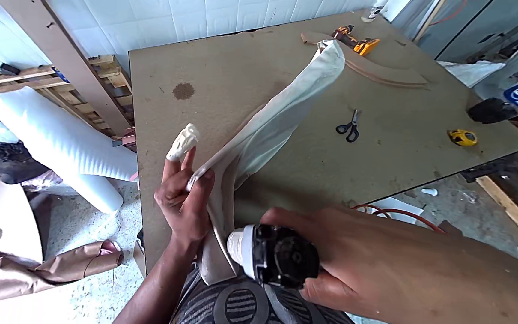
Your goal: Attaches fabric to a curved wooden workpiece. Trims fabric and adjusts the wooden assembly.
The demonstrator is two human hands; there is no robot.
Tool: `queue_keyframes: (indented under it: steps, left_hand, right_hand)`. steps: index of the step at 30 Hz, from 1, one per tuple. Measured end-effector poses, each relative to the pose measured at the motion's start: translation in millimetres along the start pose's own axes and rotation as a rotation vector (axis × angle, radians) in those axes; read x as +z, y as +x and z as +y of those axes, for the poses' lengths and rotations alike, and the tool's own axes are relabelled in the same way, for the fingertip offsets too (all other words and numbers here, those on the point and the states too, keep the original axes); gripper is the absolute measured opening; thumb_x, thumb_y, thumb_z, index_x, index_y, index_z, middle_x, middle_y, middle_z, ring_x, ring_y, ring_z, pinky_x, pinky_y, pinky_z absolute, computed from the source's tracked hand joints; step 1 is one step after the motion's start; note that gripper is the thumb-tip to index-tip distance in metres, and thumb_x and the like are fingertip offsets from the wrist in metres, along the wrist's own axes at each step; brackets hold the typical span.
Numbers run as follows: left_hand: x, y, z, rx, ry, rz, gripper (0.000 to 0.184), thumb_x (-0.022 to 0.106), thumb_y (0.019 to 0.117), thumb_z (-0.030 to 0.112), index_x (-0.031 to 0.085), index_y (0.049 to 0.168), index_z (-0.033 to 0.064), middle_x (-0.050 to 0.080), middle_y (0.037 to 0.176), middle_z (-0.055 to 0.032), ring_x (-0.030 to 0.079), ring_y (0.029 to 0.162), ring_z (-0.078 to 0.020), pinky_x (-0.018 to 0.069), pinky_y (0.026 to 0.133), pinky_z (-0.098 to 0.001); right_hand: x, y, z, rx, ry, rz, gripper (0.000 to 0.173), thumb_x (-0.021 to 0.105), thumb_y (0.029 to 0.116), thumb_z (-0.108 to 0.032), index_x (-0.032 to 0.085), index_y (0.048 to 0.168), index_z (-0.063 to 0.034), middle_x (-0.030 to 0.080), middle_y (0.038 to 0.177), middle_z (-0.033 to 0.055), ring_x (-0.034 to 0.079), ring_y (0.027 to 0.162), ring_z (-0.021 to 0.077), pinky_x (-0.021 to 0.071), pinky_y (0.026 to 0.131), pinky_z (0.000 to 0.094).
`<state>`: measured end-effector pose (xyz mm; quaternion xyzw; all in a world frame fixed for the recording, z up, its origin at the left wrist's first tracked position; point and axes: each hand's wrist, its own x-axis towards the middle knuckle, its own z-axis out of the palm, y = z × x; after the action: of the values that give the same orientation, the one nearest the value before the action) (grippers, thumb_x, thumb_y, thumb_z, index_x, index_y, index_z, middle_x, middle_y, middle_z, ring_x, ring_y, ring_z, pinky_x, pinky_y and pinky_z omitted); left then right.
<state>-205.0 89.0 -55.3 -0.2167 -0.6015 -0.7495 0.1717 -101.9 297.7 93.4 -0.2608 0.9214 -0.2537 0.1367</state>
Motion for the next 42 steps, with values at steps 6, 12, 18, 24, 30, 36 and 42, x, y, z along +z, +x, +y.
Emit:
queue_keyframes:
  steps: [6, 12, 18, 24, 30, 36, 42]
  left_hand:
    - [-8.9, 54.4, 38.2, 0.299, 0.319, -0.406, 0.033, 0.074, 0.0881, 0.014, 0.059, 0.060, 0.0078, 0.067, 0.127, -0.0185, 0.056, 0.131, -0.0335, 0.0501, 0.106, -0.0483]
    - [-62.7, 28.5, 21.8, -0.158, 0.253, -0.649, 0.087, 0.060, 0.0810, 0.082, 0.070, 0.118, 0.0036, 0.051, 0.150, -0.0133, 0.049, 0.139, -0.0207, 0.0472, 0.112, -0.0415]
    - [-68.3, -12.4, -8.4, 0.084, 0.283, -0.441, 0.024, 0.074, 0.0940, 0.027, 0.073, 0.087, 0.0036, 0.060, 0.140, -0.0169, 0.052, 0.137, -0.0253, 0.0451, 0.114, -0.0444]
    - [-14.0, 40.1, -13.1, 0.310, 0.070, -0.701, 0.033, 0.057, 0.1049, 0.024, 0.073, 0.110, -0.0040, 0.067, 0.131, -0.0192, 0.058, 0.131, -0.0307, 0.0466, 0.113, -0.0483]
    - [4.3, 32.7, -18.5, 0.174, 0.081, -0.779, 0.025, 0.061, 0.1037, 0.026, 0.078, 0.104, 0.0076, 0.066, 0.124, -0.0136, 0.064, 0.113, -0.0175, 0.0555, 0.098, -0.0385]
    - [7.0, 34.9, -22.7, 0.162, 0.152, -0.751, 0.027, 0.065, 0.1011, 0.031, 0.078, 0.111, 0.0095, 0.066, 0.128, -0.0107, 0.063, 0.118, -0.0143, 0.0553, 0.101, -0.0361]
    - [11.3, 35.2, -23.5, 0.158, 0.188, -0.770, 0.029, 0.067, 0.0999, 0.035, 0.078, 0.099, 0.0087, 0.069, 0.128, -0.0083, 0.061, 0.125, -0.0160, 0.0519, 0.106, -0.0387]
  right_hand:
    - [20.8, -10.4, 16.7, -0.045, -0.019, 0.094, 0.034, 0.054, 0.1000, -0.043, 0.062, 0.117, -0.0147, 0.063, 0.076, 0.0002, 0.066, 0.068, 0.0120, 0.0530, 0.052, 0.0330]
    - [16.6, -32.3, 29.6, -0.033, 0.106, 0.034, 0.041, 0.059, 0.1033, -0.039, 0.062, 0.126, -0.0050, 0.071, 0.103, 0.0173, 0.072, 0.091, 0.0257, 0.0600, 0.074, 0.0474]
    - [12.9, -68.4, 25.9, 0.062, 0.194, 0.118, 0.038, 0.061, 0.1028, -0.040, 0.064, 0.128, -0.0114, 0.072, 0.102, 0.0107, 0.072, 0.086, 0.0154, 0.0611, 0.076, 0.0414]
    - [25.5, -65.0, -9.1, -0.015, 0.083, 0.147, 0.037, 0.060, 0.1030, -0.042, 0.063, 0.128, -0.0147, 0.072, 0.103, 0.0055, 0.070, 0.088, 0.0090, 0.0604, 0.075, 0.0331]
    - [46.1, -54.6, -37.3, 0.136, 0.001, 0.216, 0.034, 0.054, 0.1030, -0.051, 0.066, 0.120, -0.0240, 0.070, 0.093, -0.0078, 0.068, 0.080, -0.0013, 0.0593, 0.065, 0.0252]
    - [51.1, -32.5, -60.9, 0.355, -0.014, 0.140, 0.031, 0.049, 0.1027, -0.055, 0.067, 0.110, -0.0307, 0.065, 0.080, -0.0135, 0.063, 0.065, -0.0017, 0.0555, 0.055, 0.0240]
    - [50.6, -24.1, -75.2, 0.442, -0.174, 0.108, 0.028, 0.048, 0.0998, -0.058, 0.065, 0.099, -0.0359, 0.058, 0.071, -0.0185, 0.057, 0.060, -0.0064, 0.0495, 0.051, 0.0186]
